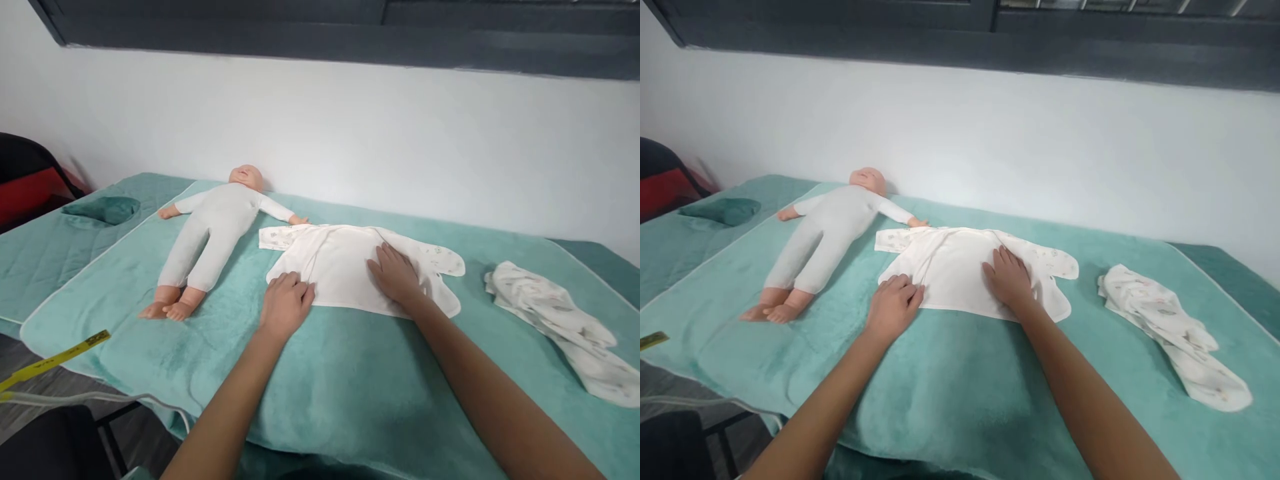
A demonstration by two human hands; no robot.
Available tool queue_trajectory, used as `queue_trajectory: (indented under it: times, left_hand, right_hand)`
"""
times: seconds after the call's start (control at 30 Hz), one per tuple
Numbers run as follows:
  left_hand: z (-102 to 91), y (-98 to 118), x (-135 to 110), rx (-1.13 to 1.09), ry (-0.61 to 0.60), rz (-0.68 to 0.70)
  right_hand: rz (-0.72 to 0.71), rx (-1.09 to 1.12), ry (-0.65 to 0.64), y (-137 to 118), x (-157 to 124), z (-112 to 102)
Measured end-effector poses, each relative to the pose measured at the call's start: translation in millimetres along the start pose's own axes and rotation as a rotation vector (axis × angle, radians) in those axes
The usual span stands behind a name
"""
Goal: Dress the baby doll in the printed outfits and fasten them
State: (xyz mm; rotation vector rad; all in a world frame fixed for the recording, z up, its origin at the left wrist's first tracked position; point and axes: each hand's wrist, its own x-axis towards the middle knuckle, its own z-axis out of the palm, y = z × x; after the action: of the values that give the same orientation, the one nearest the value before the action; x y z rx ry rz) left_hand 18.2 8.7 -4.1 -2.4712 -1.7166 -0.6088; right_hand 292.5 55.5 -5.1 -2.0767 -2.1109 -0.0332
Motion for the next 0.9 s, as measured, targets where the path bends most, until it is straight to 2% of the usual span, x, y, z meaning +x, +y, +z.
queue_trajectory:
  times: [0.1, 0.17, 0.27, 0.33, 0.4, 0.53, 0.7, 0.77, 0.83, 0.9]
  left_hand:
    - [1.8, 0, 0, 0.009, 0.025, -0.02]
    - [2.3, 0, 0, 0.005, 0.032, -0.023]
    - [1.7, 0, 0, -0.008, 0.024, -0.021]
    - [0.9, 0, 0, -0.011, 0.026, -0.019]
    - [0.4, -1, 0, -0.01, 0.034, -0.021]
    - [1.9, -2, 0, -0.008, 0.048, -0.011]
    - [5.7, -5, 1, -0.018, 0.073, -0.009]
    - [6.1, -5, 1, -0.023, 0.078, -0.005]
    - [5.8, -5, 1, -0.026, 0.082, -0.004]
    - [5.3, -5, 1, -0.029, 0.084, -0.003]
  right_hand:
    - [-0.113, 0.069, 0.049, 16, -37, -5]
    - [-0.094, 0.108, 0.144, 29, -63, -9]
    - [0.148, 0.08, 0.281, 50, -93, -14]
    - [0.298, 0.084, 0.288, 58, -103, -17]
    - [0.342, 0.101, 0.249, 58, -106, -19]
    - [0.251, 0.046, 0.227, 46, -102, -21]
    - [0.13, -0.054, 0.422, 37, -106, -21]
    - [0.085, -0.096, 0.45, 37, -108, -21]
    - [0.117, -0.105, 0.44, 39, -108, -20]
    - [0.227, -0.103, 0.408, 41, -106, -19]
